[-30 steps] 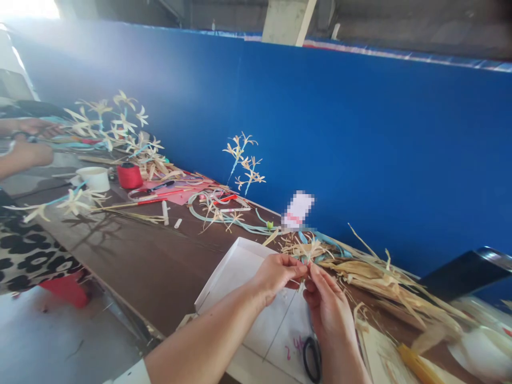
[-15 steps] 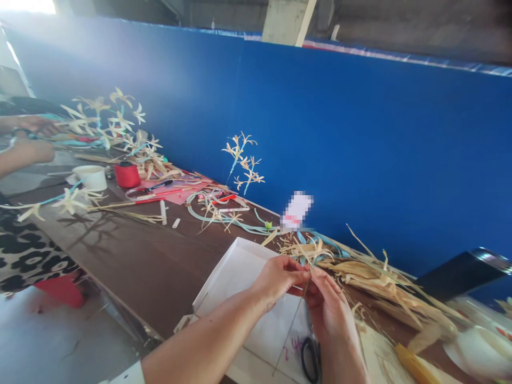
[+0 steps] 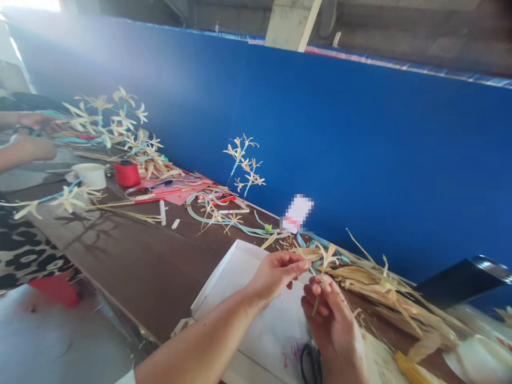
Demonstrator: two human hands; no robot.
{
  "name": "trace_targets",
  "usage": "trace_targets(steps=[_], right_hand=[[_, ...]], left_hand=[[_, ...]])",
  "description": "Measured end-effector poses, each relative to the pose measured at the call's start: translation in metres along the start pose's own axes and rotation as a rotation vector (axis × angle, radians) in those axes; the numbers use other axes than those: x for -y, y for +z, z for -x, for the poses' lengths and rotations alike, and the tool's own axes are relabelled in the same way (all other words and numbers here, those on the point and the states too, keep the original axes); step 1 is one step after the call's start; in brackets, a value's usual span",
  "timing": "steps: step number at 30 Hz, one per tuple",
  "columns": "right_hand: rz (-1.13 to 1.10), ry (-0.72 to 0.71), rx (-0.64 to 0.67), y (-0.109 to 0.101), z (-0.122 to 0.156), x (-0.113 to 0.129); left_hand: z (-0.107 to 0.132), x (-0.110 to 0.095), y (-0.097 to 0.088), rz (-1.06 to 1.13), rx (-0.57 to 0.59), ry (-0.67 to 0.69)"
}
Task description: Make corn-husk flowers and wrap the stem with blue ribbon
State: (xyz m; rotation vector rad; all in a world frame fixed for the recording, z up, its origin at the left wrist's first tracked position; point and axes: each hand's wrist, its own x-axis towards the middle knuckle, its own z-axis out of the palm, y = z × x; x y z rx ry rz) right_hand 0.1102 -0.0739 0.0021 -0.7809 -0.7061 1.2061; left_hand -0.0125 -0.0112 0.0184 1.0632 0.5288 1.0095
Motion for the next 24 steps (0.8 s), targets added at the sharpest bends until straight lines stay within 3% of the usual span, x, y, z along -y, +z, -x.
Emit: trace_targets(steps=[7,16,24], right_hand=[[0.174,-0.060,-0.019,0.003,-0.002,-0.012],[0.250,-0.080,-0.092,0.008,0.001,-0.013],[0.451,0.032,-0.105,0.005,-0.002,-0.015]], left_hand=[[0.004,-0.003,0.000,0.008,0.014,0.072],[0.006,-0.012,0.006,0.120,-0.039,0.061],[-0.011,-0.005,-0.017,0.257,-0.203,0.038]])
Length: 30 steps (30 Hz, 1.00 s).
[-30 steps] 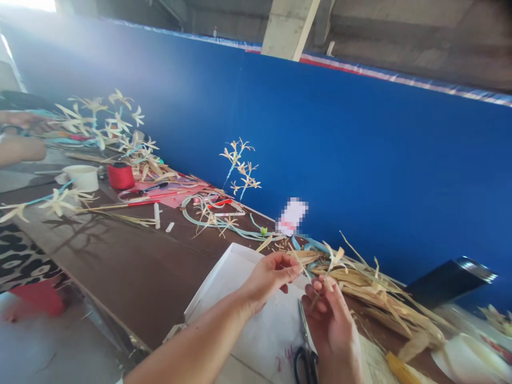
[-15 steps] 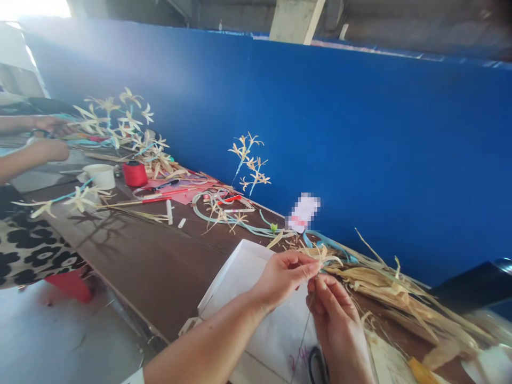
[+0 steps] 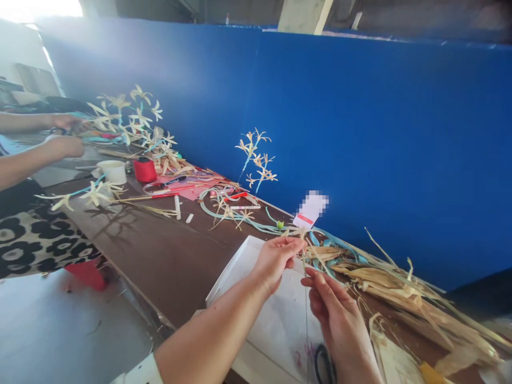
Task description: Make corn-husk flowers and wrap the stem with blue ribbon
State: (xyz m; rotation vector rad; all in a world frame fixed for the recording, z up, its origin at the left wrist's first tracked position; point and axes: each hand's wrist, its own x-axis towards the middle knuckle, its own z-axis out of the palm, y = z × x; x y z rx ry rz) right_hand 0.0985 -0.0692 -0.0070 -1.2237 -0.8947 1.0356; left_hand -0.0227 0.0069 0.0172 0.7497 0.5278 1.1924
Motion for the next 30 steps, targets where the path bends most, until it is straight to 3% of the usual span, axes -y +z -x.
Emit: trace_targets(steps=[8,16,30], right_hand=[[-0.005,0.024,0.023,0.0027,-0.0020,-0.0004],[0.015,0.176,0.270,0.0034,0.0042,0.0053],[0.029,0.162,0.313,0.0030,0.0042,0.0024]], left_hand=[[-0.0003,0.0042,-0.0046,0.011,0.064,-0.089],[-0.0033,0.0062,-0.0082,0.021,0.086,-0.055],[-0.0009,0.0052,-0.0060,0.045,0.117,-0.069]])
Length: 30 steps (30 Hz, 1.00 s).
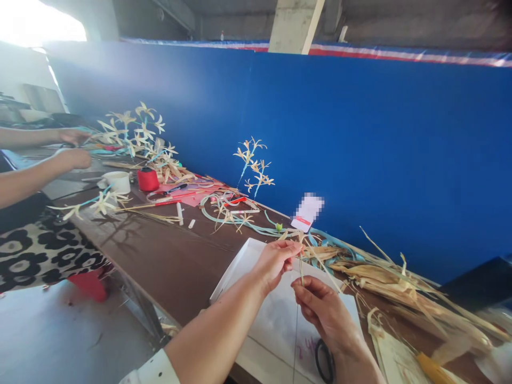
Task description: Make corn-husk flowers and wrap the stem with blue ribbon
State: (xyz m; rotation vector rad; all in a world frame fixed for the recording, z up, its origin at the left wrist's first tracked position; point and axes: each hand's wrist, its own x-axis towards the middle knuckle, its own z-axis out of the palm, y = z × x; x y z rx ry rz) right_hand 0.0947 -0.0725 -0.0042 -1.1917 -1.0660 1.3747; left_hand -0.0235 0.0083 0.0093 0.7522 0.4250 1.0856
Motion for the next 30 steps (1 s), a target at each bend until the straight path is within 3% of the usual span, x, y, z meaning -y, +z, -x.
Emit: trace_targets(steps=[24,30], right_hand=[[0.052,-0.032,-0.013,0.0031,0.0011,0.0024],[0.052,-0.087,0.059,-0.0022,0.0022,0.0007]], left_hand=[[0.0020,-0.0022,0.0023,0.033,0.002,-0.032],[0.0032,-0.0052,0.0071,-0.059,-0.010,0.083]])
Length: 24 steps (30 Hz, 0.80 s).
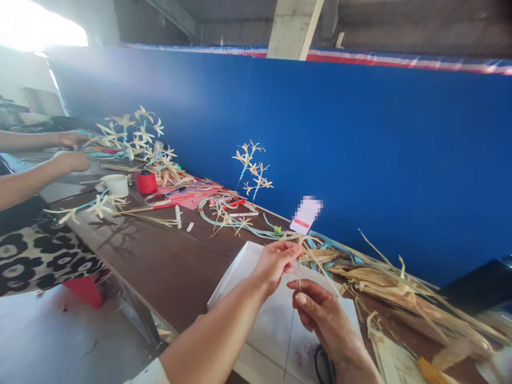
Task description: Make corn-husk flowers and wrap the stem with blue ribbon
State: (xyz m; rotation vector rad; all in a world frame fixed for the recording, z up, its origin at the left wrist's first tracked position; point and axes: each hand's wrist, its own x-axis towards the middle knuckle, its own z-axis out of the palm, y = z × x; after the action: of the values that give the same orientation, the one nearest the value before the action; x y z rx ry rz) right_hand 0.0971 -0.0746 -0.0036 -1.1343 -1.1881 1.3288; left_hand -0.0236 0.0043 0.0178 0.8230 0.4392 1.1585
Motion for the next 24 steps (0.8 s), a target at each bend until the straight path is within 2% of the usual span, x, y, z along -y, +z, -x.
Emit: trace_targets(steps=[2,4,7,10,13,17,19,24], right_hand=[[-0.020,-0.056,0.026,-0.004,0.000,0.000],[-0.057,-0.109,0.021,-0.007,0.000,-0.001],[-0.110,-0.138,-0.017,-0.011,0.000,0.000],[-0.133,-0.119,-0.041,-0.011,0.001,0.001],[-0.127,-0.108,0.016,-0.010,0.004,0.002],[-0.061,-0.080,0.224,-0.008,0.008,0.003],[-0.026,-0.083,0.272,-0.007,0.007,0.002],[-0.113,-0.081,0.085,-0.007,-0.001,-0.005]], left_hand=[[0.004,-0.005,0.002,0.002,0.028,0.053],[0.009,-0.010,0.004,0.022,0.115,0.068],[0.018,-0.018,0.003,0.068,0.307,0.003],[0.023,-0.024,0.001,0.079,0.426,-0.057],[0.024,-0.026,0.000,0.085,0.447,-0.069],[0.023,-0.028,0.000,0.081,0.398,-0.015],[0.025,-0.031,-0.001,0.056,0.380,-0.008],[0.043,-0.045,0.000,-0.061,0.438,0.001]])
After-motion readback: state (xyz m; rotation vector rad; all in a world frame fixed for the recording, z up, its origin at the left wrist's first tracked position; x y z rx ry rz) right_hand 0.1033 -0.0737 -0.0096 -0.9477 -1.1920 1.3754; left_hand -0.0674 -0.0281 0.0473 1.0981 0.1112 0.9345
